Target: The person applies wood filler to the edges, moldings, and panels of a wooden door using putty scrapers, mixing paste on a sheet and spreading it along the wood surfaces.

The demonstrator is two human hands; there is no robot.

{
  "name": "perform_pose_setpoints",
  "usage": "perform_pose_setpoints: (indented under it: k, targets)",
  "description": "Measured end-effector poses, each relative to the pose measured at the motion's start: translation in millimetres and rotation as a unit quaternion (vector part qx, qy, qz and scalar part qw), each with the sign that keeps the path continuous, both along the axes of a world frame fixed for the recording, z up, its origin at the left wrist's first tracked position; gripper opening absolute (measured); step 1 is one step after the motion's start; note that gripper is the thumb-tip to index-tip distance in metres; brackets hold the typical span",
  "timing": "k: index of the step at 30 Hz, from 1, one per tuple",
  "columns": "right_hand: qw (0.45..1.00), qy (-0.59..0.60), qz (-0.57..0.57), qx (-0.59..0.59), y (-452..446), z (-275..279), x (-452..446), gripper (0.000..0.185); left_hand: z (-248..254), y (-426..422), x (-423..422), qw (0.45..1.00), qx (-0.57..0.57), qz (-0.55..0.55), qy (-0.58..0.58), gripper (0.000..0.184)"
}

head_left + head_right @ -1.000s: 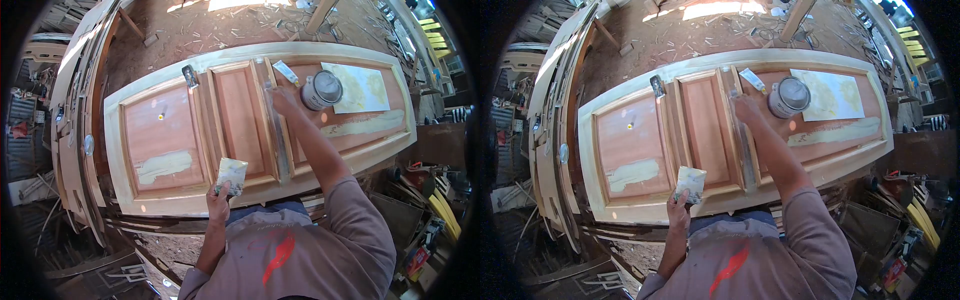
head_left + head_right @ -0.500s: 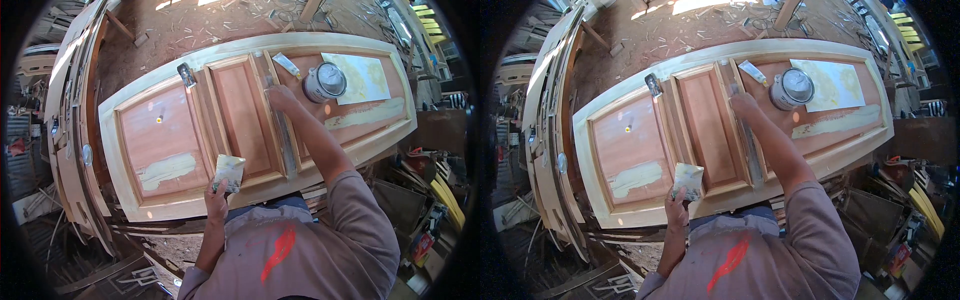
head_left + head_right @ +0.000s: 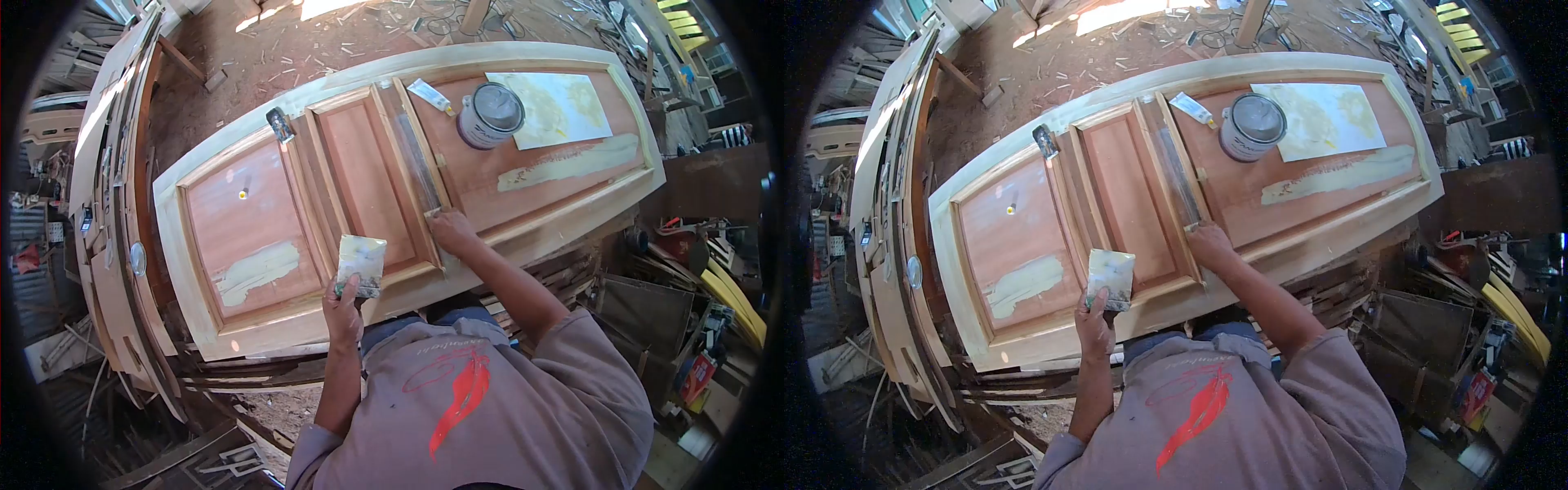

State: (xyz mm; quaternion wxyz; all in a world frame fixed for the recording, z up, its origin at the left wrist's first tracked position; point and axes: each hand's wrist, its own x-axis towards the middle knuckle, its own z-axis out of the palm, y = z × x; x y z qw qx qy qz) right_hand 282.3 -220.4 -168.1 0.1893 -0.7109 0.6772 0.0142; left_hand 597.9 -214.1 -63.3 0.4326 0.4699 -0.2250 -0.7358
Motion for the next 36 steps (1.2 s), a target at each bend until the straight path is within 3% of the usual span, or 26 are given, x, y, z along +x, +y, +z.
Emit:
perform_pose_setpoints:
  k: [4,11,19,22,24,26,28,30,33,36]
  targets:
    - [0.999,-0.006,0.005,-0.054,55.1,-7.0,11.1,0.017,2.9,12.9,-11.1,1.000,-0.017,0.000,0.006,0.029]
    - [1.000,-0.006,0.007,-0.013,124.9,0.3,25.1,0.020,6.0,28.9,-29.5,0.999,-0.033,-0.021,0.012,0.029]
    - [1.000,-0.018,-0.008,-0.010,164.4,9.4,41.4,0.029,15.3,22.4,-42.0,0.999,-0.027,-0.026,0.007,0.029]
    - [0.998,-0.026,-0.006,0.054,172.0,13.9,45.5,0.036,16.9,17.7,-44.0,0.999,-0.024,-0.025,0.005,0.028]
    - [0.996,-0.076,-0.039,0.014,173.0,18.4,41.6,0.030,16.0,13.8,-43.4,1.000,-0.019,-0.021,0.005,0.028]
    - [0.976,-0.186,-0.110,0.027,162.8,26.2,32.3,0.032,12.5,9.9,-40.8,1.000,-0.011,-0.011,0.009,0.028]
    - [0.909,-0.344,-0.217,0.095,123.4,71.2,10.9,0.044,11.6,2.0,-37.6,1.000,-0.008,-0.010,0.014,0.028]
    - [0.849,-0.452,-0.262,0.078,81.9,59.2,-20.1,0.053,8.6,-5.3,-36.3,1.000,-0.013,-0.017,0.013,0.029]
    - [0.864,-0.437,-0.249,-0.026,-11.8,71.6,-45.0,0.044,0.0,-18.7,-30.9,1.000,-0.018,-0.024,0.005,0.029]
    - [0.907,-0.348,-0.154,-0.181,-112.7,55.1,-58.7,0.040,-1.9,-32.0,-27.5,1.000,0.001,-0.020,0.021,0.030]
